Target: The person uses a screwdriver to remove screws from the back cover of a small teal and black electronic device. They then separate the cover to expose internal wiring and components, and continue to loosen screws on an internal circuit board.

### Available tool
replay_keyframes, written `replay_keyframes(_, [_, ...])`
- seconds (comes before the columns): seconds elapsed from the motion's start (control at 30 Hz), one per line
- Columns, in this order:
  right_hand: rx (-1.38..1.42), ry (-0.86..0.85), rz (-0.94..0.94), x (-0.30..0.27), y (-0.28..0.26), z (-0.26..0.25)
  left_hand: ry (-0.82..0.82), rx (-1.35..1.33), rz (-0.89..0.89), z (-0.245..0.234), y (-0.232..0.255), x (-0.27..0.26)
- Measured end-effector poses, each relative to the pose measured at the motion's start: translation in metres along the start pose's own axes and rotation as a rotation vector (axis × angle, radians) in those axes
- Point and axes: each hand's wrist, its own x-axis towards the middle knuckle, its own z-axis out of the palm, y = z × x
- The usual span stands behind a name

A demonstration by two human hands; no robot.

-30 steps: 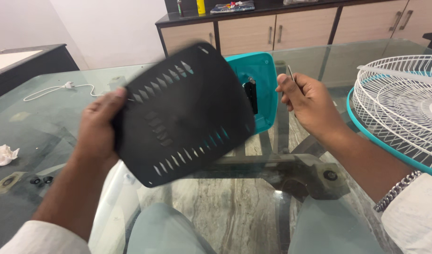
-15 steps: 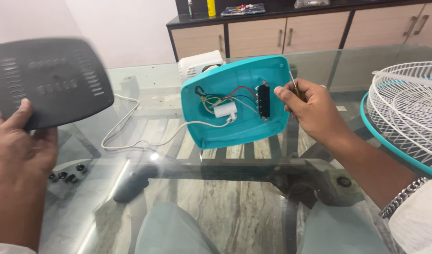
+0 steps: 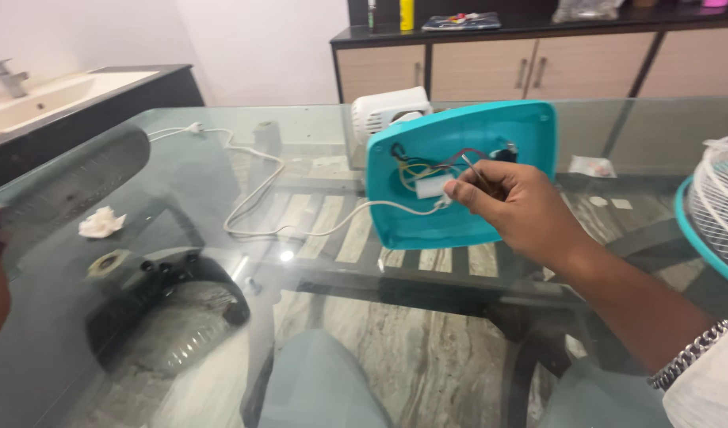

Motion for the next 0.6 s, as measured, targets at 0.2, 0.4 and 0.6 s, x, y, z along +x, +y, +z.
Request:
replay_keyframes(0.2, [0.029,-0.107,-0.075,0.003,-0.010,0.025,0.023,0.136,0.162,-0.030,0.025,-0.039])
replay_keyframes(0.4, [0.026,-0.164,-0.101,0.006,-0.018,0.041,-0.014,0.464,0.079,-0.051,0.122,-0.055])
replay_keyframes(0.6, [-0.049,-0.188,-0.089,0.002,-0.029,0.047,-0.438,0.668,-0.544,-0.059,0.173,-0.054])
